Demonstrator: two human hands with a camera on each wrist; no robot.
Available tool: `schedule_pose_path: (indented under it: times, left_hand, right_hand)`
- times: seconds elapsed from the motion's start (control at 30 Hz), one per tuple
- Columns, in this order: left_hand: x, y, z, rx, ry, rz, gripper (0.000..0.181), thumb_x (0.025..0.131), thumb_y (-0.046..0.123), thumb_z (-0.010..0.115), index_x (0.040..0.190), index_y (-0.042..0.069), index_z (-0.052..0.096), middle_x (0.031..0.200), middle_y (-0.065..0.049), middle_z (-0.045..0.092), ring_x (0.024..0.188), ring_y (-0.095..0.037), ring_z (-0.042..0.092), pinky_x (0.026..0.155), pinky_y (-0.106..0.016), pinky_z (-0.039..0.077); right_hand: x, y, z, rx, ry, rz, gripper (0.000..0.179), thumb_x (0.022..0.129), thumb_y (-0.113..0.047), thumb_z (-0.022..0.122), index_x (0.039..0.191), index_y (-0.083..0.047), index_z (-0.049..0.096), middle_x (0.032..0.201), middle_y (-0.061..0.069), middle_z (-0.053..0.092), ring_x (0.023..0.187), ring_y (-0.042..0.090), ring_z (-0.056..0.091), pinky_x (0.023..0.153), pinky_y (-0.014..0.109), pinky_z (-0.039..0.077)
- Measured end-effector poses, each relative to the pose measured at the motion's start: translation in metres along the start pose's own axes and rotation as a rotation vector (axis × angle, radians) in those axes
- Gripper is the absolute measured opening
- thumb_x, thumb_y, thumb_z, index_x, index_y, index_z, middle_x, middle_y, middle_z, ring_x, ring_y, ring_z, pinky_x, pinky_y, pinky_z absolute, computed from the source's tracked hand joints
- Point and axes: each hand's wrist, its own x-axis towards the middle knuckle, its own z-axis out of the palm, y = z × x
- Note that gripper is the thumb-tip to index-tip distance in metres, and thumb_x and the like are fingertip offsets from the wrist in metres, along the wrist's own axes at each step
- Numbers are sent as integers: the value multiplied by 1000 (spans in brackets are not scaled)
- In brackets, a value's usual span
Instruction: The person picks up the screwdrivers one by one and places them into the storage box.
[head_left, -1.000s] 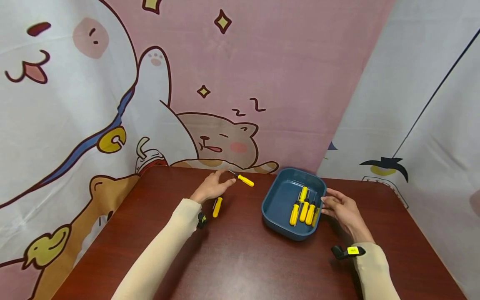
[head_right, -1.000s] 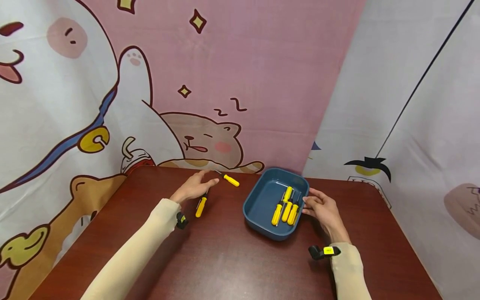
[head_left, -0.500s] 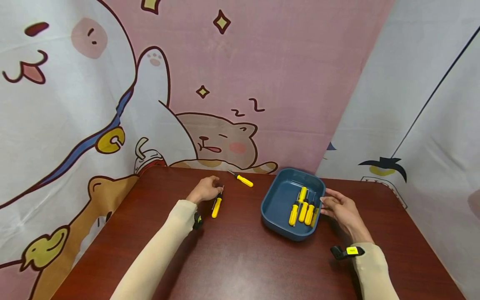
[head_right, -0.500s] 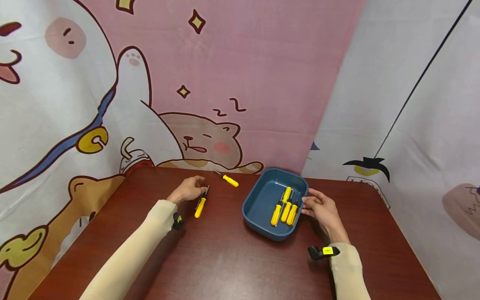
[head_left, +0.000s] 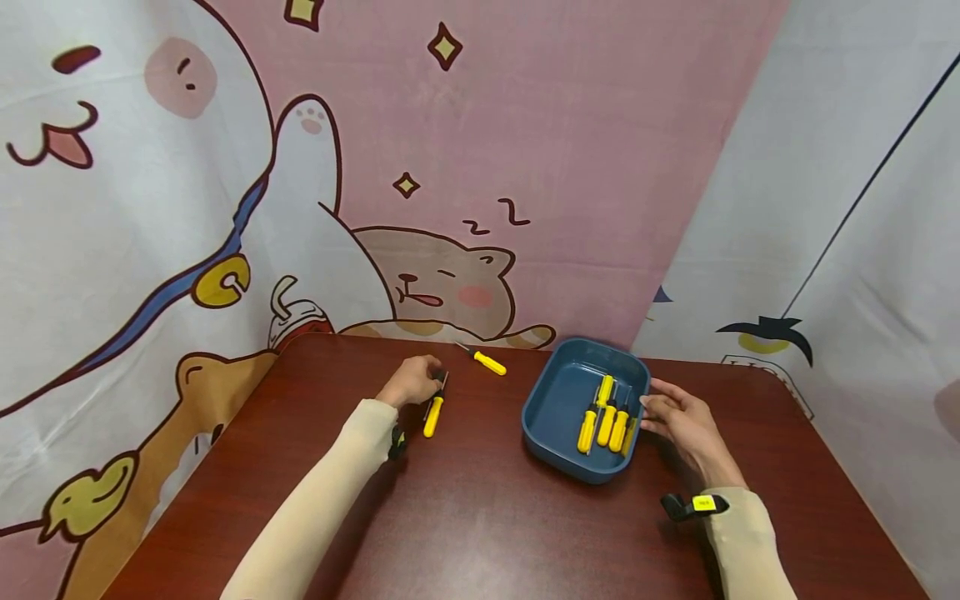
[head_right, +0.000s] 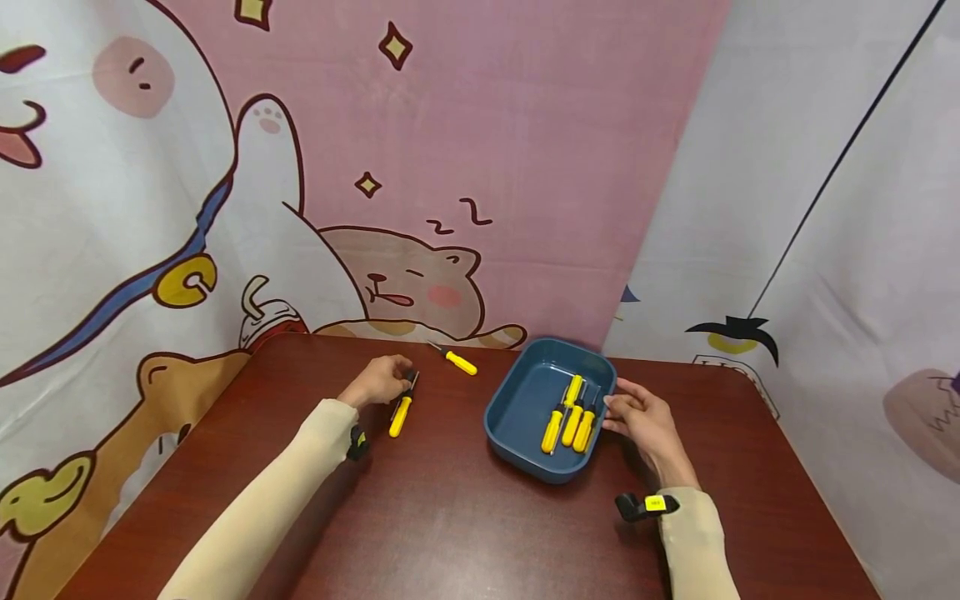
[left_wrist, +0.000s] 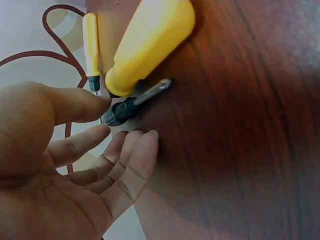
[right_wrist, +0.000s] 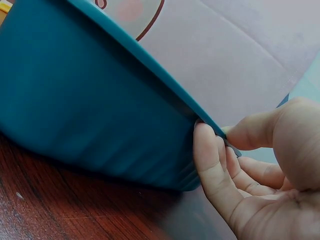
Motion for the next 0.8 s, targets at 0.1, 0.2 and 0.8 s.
schedule_pose_path:
  times: [0.1,0.2,0.8]
  left_hand:
    - [3,0,1,9,-6,-6,47,94,7,67,140,1,58,109,-18,66,71,-19,63,55,-23,51]
    - [5,0,2,14,-12,-11,45,94,6,66,138,0,59,106,-18,66,70,-19,63,55,-23,52]
    - [10,1,4,-12,-1,-34,34,93,4,68,127,-1,64,114,-20,66,65,-19,65,52,-23,55]
  right_hand:
    - [0,0,0,-8,-2,0,71,104,-18,61,162,-3,24,110,-3,66,89,6,65,81,24,61]
    - [0,0,1,-21,0,2,71,104,-21,62,162,-4,24,111,-3,65,90,6,65,82,24,61]
    - [1,0,1,-27,17,18,71,103,-21,62,162,-5,25,109,-5,65,89,6,65,81,24,61]
